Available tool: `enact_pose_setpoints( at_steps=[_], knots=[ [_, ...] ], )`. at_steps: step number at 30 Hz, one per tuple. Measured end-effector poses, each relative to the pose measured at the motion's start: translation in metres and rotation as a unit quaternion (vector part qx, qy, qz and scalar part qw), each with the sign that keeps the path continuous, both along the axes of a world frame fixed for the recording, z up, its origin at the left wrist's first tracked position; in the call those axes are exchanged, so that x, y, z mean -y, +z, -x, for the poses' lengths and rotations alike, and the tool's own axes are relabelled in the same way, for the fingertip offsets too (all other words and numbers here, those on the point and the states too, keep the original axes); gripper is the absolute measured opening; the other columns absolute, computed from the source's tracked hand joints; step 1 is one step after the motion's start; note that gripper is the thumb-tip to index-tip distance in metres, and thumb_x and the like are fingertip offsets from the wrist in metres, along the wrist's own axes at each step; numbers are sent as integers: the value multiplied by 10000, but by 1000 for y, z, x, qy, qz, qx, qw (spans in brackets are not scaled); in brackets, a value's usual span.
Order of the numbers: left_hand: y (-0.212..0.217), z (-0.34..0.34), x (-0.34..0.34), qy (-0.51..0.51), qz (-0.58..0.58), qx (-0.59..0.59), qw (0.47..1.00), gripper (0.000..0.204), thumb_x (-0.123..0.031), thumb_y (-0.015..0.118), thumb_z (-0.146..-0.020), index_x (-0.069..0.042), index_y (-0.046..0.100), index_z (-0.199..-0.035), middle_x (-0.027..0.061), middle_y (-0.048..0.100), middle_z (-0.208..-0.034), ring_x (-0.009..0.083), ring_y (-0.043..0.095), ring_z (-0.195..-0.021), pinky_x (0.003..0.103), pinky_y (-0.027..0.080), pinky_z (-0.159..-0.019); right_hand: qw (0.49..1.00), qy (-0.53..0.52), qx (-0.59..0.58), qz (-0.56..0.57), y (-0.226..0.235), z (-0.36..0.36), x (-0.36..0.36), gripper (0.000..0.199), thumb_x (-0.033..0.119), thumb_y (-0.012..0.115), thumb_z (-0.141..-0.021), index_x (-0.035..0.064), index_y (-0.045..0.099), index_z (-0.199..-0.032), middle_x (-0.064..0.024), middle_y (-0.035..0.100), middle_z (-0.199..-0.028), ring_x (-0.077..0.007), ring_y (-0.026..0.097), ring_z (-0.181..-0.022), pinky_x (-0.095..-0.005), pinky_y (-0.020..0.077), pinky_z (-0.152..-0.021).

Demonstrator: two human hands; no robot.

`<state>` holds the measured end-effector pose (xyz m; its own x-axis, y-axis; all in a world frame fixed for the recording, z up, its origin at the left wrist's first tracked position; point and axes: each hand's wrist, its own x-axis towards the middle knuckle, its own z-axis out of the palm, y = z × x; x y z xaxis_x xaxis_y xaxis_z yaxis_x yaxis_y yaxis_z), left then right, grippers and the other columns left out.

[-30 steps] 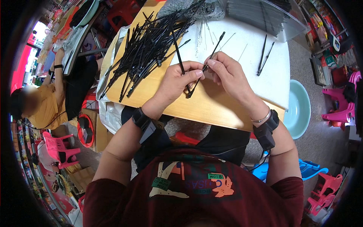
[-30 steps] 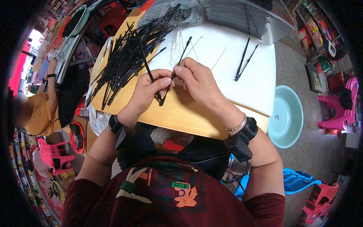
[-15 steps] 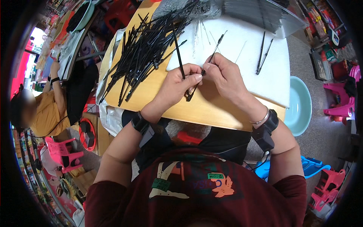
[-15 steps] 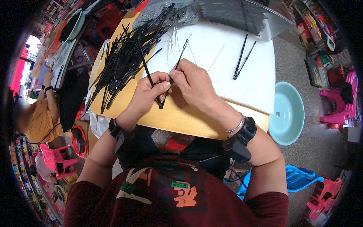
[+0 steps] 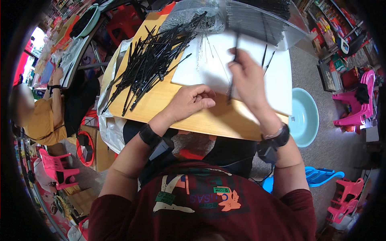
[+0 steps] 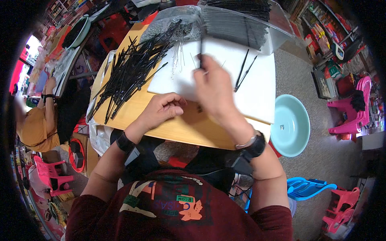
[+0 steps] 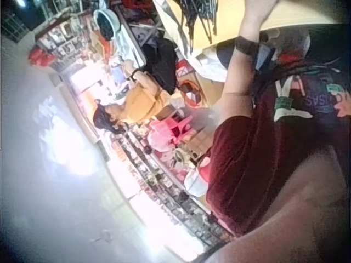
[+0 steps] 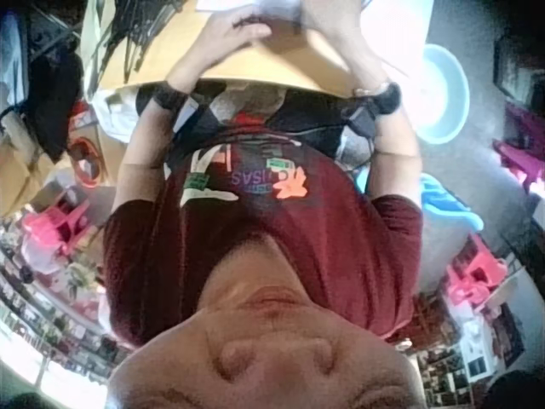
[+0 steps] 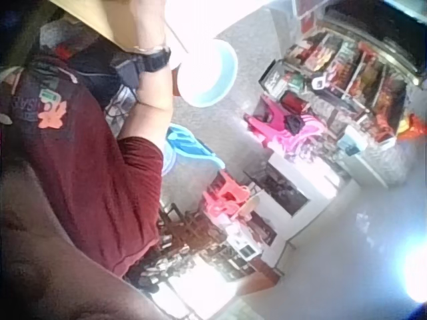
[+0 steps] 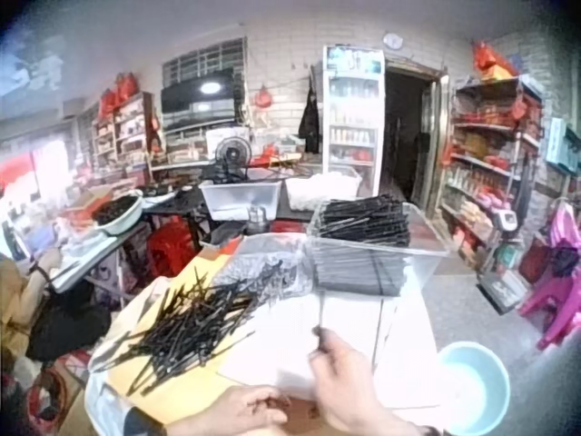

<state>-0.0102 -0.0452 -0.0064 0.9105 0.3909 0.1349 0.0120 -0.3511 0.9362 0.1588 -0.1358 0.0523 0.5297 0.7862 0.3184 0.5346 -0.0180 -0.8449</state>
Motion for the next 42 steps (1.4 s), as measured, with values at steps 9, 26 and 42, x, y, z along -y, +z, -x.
enact_pose_setpoints(
  at_steps=[9, 26, 42],
  knots=[
    [8, -3, 2, 46, 40, -53, 997, 151, -129, 619, -868, -5, 624, -953, -37, 563, -770, 27, 471, -695, 182, 407, -622, 918, -207, 310, 132, -38, -99, 11, 286, 231, 569, -848, -49, 594, -901, -246, 620, -732, -388, 626, -749, -455, 483, -704],
    [5, 1, 5, 57, 6, -60, 997, 131, -126, 609, -873, -9, 621, -929, -31, 552, -749, 37, 464, -683, 197, 401, -622, 961, 23, 148, 232, -31, 0, -48, 274, 216, 524, -775, -15, 671, -761, -248, 632, -751, -393, 631, -746, -433, 501, -698],
    [2, -4, -2, 62, 101, -71, 990, 146, -122, 609, -890, 4, 614, -963, -51, 570, -794, -1, 471, -701, 159, 405, -642, 971, 3, 224, 84, -60, 12, -53, 204, 210, 559, -829, 30, 614, -751, -173, 615, -632, -351, 618, -607, -418, 488, -572]
  ],
)
